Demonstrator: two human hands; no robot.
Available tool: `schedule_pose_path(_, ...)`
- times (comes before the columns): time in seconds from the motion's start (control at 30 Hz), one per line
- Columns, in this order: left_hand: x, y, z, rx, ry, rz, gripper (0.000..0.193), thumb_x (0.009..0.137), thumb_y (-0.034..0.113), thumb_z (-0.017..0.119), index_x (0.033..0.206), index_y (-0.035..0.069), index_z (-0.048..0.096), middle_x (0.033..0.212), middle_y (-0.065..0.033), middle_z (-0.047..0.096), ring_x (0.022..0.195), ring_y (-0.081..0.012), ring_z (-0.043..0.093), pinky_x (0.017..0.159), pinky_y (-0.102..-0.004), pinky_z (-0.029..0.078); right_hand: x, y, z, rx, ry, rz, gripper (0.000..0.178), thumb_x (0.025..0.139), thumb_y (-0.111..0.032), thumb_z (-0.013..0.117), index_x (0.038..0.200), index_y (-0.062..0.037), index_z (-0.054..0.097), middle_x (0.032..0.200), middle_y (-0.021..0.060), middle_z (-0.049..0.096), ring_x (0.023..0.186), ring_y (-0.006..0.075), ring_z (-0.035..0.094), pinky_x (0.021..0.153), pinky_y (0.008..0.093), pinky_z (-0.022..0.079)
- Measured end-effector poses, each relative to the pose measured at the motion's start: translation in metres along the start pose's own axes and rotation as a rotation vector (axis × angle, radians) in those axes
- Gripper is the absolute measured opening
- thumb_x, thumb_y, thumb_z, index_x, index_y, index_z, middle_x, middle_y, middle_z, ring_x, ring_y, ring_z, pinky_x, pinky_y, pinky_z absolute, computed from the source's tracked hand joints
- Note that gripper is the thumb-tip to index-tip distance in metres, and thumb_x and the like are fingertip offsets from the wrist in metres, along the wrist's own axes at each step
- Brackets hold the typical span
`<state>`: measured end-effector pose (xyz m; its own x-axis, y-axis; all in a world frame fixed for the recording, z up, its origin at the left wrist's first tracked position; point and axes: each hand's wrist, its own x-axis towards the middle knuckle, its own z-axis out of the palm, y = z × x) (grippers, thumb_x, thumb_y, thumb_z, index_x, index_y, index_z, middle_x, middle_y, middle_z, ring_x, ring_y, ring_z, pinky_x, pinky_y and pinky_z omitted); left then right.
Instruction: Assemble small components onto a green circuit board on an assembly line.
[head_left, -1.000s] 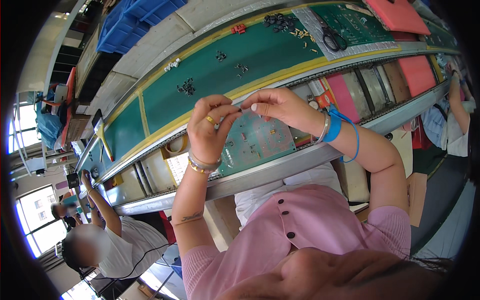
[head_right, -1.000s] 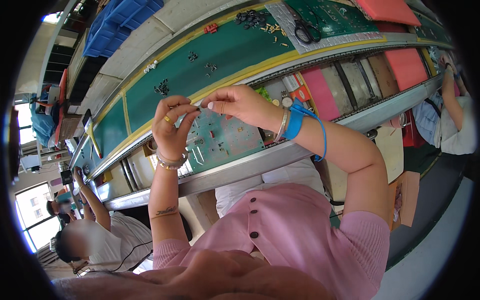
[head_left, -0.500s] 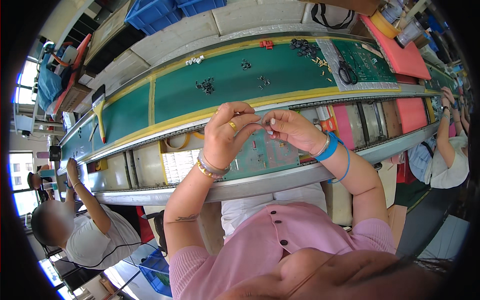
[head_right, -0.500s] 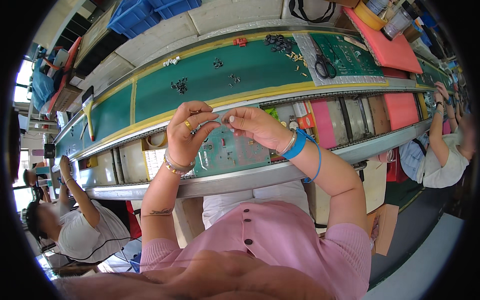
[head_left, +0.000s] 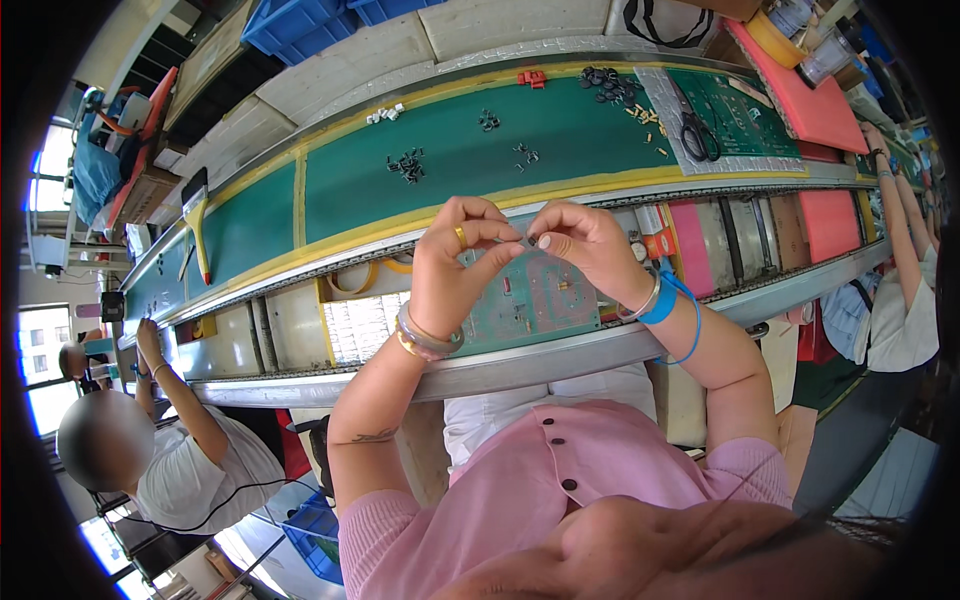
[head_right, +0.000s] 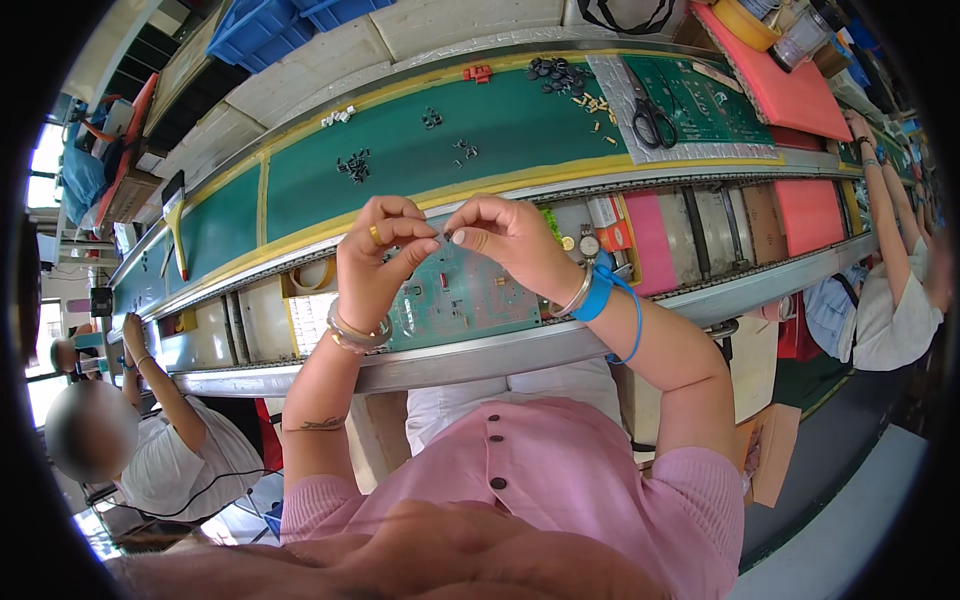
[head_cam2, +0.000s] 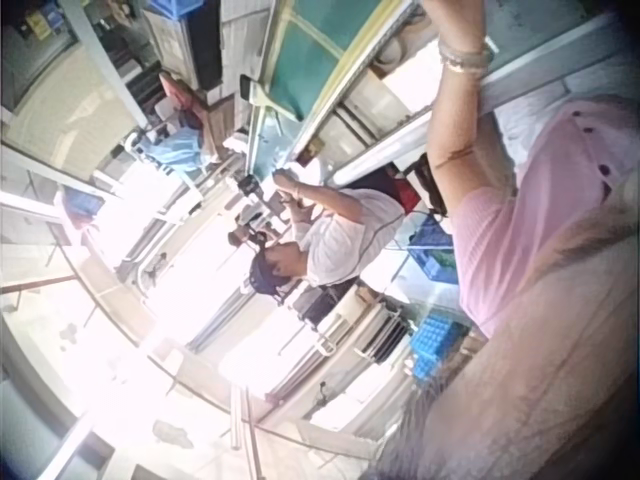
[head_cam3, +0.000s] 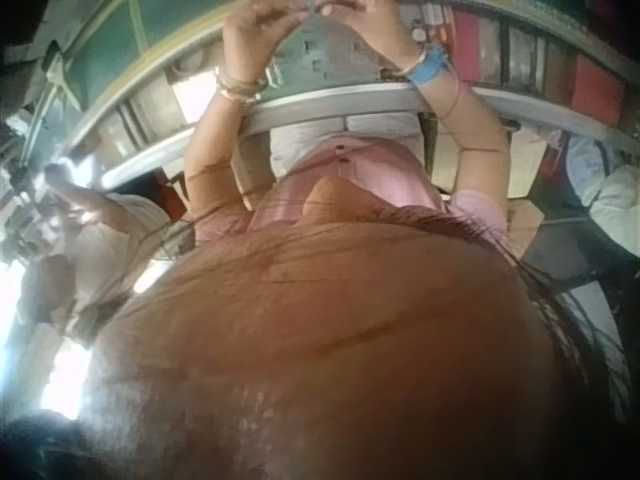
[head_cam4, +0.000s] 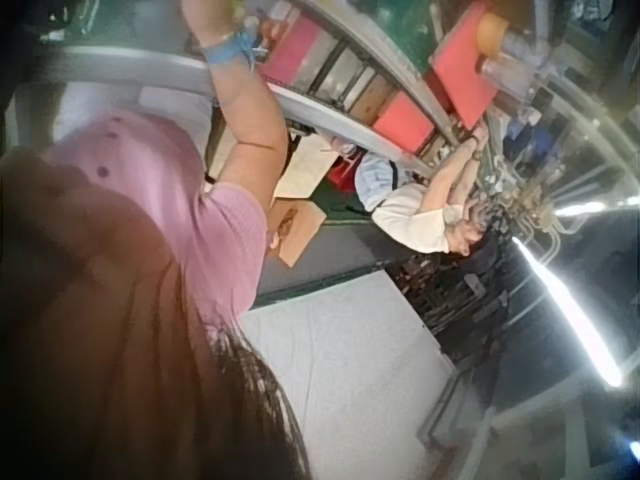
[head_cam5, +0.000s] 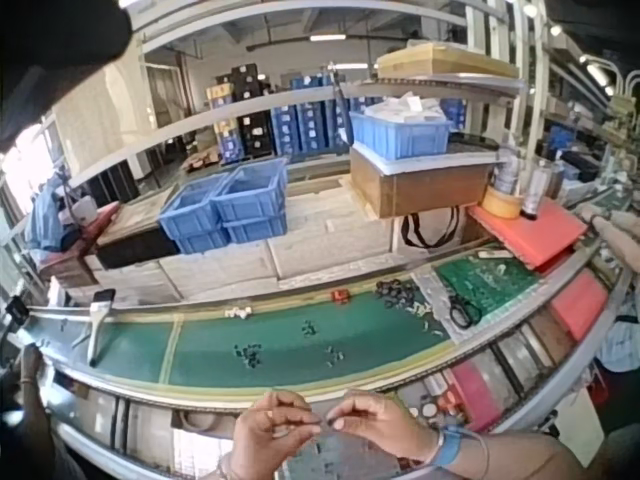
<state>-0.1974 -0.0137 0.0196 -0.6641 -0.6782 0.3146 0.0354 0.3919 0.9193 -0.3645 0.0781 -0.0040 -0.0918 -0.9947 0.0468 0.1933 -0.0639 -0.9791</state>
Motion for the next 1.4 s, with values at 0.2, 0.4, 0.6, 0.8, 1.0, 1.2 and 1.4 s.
schedule_pose_path(0.2,-0.002,-0.015,-0.008,-0.626,-0.234,-0.546,0.012,0.079,0.006,0.071,0.089,0.000,0.068,0.099,-0.0035,0.059,0.079,-0.0112,0.057,0.068,-0.0243,0.050,0.000,-0.015,0.006,-0.695,0.178,-0.581,0.017,0.069,-0.008,0.074,0.083,-0.0070,0.065,0.077,0.0051,0.058,0.071,0.0218,0.054,0.063,0.0307,0.044)
schedule_pose_path(0.4,-0.003,-0.013,-0.008,-0.731,-0.269,-0.709,0.014,0.082,0.012,0.070,0.092,0.003,0.068,0.097,-0.0008,0.061,0.081,-0.0096,0.058,0.068,-0.0243,0.050,-0.003,-0.017,0.008,-0.773,0.199,-0.662,0.019,0.065,-0.007,0.076,0.081,-0.0077,0.066,0.075,0.0033,0.059,0.068,0.0207,0.053,0.061,0.0317,0.042)
schedule_pose_path(0.6,-0.003,-0.013,-0.010,-0.839,-0.300,-0.810,0.014,0.083,0.015,0.069,0.092,0.004,0.068,0.098,0.0000,0.062,0.086,-0.0089,0.057,0.072,-0.0234,0.050,-0.006,-0.015,0.008,-0.806,0.194,-0.687,0.022,0.065,-0.008,0.076,0.084,-0.0073,0.066,0.077,0.0044,0.059,0.068,0.0215,0.053,0.062,0.0318,0.042)
schedule_pose_path(0.8,0.004,-0.024,-0.037,-0.212,-0.139,-0.326,0.010,0.080,0.009,0.070,0.088,0.004,0.069,0.095,-0.0024,0.058,0.085,-0.0121,0.057,0.070,-0.0239,0.050,-0.015,-0.031,0.010,-0.675,0.177,-0.238,0.026,0.072,-0.010,0.073,0.096,-0.0052,0.063,0.085,0.0085,0.059,0.069,0.0235,0.055,0.066,0.0316,0.046)
schedule_pose_path(1.0,0.006,-0.035,-0.053,0.740,-0.146,0.018,0.012,0.067,0.005,0.073,0.078,0.006,0.069,0.087,-0.0073,0.055,0.083,-0.0274,0.051,0.074,-0.0351,0.045,-0.029,-0.010,-0.008,-0.837,-0.009,-0.151,0.017,0.078,-0.017,0.069,0.072,-0.0050,0.059,0.066,0.0053,0.058,0.063,0.0228,0.056,0.056,0.0338,0.043)
schedule_pose_path(1.2,0.006,-0.039,-0.046,0.839,-0.177,0.068,0.011,0.066,0.005,0.073,0.076,0.006,0.069,0.084,-0.0076,0.053,0.082,-0.0301,0.050,0.073,-0.0386,0.044,-0.024,0.002,-0.012,-0.931,-0.008,-0.073,0.026,0.082,-0.022,0.064,0.069,-0.0029,0.053,0.064,0.0094,0.052,0.062,0.0281,0.052,0.056,0.0379,0.040)
schedule_pose_path(1.4,0.008,-0.038,-0.044,0.889,-0.216,0.094,0.011,0.065,0.006,0.073,0.075,0.006,0.068,0.085,-0.0070,0.053,0.082,-0.0300,0.050,0.073,-0.0385,0.044,-0.024,0.006,-0.013,-0.906,-0.002,-0.111,0.025,0.083,-0.020,0.064,0.070,-0.0025,0.052,0.065,0.0097,0.052,0.063,0.0286,0.052,0.056,0.0381,0.040)
